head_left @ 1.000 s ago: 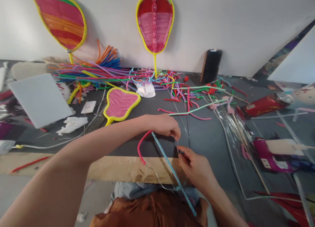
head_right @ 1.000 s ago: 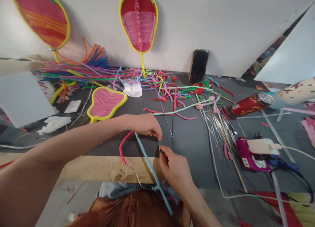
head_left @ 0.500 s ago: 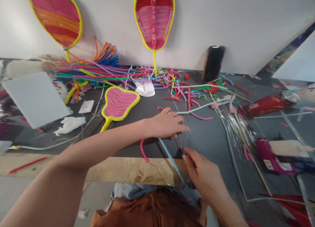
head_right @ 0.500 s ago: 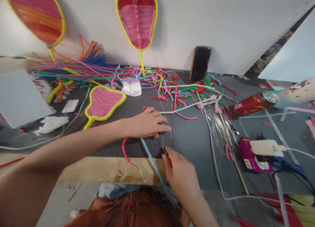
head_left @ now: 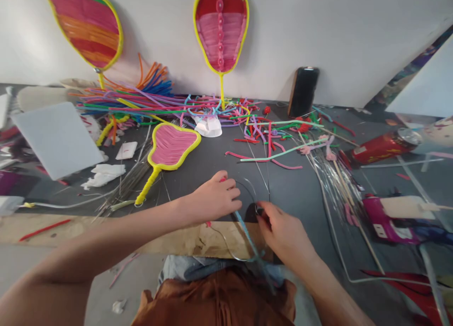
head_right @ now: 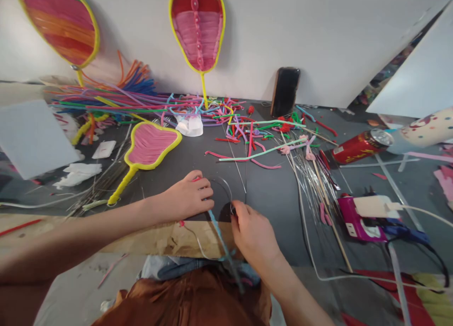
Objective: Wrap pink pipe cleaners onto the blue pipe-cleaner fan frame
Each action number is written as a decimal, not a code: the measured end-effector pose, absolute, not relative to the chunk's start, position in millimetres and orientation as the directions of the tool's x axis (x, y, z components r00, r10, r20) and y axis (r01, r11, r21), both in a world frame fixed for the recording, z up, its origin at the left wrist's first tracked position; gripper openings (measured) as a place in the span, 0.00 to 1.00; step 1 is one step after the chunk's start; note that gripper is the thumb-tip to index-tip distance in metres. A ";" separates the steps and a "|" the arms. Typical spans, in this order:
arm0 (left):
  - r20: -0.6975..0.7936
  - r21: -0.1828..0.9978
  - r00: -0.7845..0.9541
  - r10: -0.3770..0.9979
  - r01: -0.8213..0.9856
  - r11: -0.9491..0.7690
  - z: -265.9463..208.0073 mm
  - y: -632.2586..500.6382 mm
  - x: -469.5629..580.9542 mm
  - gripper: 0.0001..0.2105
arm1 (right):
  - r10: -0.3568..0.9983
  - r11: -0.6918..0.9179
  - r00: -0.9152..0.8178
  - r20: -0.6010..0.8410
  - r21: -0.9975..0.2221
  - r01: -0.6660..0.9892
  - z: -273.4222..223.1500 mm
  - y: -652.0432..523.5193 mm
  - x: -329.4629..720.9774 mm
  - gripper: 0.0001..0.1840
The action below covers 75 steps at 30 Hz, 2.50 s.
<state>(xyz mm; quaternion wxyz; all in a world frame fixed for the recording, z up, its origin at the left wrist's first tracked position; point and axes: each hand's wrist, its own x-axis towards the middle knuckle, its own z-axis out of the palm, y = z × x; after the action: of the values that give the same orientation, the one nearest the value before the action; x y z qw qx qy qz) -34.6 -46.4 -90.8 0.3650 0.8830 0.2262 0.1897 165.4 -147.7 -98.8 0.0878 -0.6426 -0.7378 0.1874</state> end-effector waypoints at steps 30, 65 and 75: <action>-0.264 0.654 0.673 0.690 0.651 -0.385 -61.0 -1.6 -14.8 0.11 | 0.758 -0.499 -0.426 -0.493 -0.860 0.106 -97.7 -50.7 187.0 0.14; -0.473 0.725 0.568 0.674 -0.185 0.664 -89.2 -67.2 -42.8 0.20 | 0.983 -0.177 -0.143 -0.113 -0.784 -0.595 -103.2 -40.5 202.8 0.10; -0.527 0.675 0.521 0.671 -0.224 0.703 -90.3 -69.7 -38.3 0.11 | 0.938 -0.307 -0.311 -0.154 -0.789 -0.533 -111.3 -46.5 184.8 0.09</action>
<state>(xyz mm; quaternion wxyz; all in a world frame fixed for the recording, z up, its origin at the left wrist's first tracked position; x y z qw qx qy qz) -38.3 -69.7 -90.3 0.8277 0.2744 0.4080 0.2703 184.8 -46.5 -111.3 0.4943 -0.3164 -0.3199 0.7438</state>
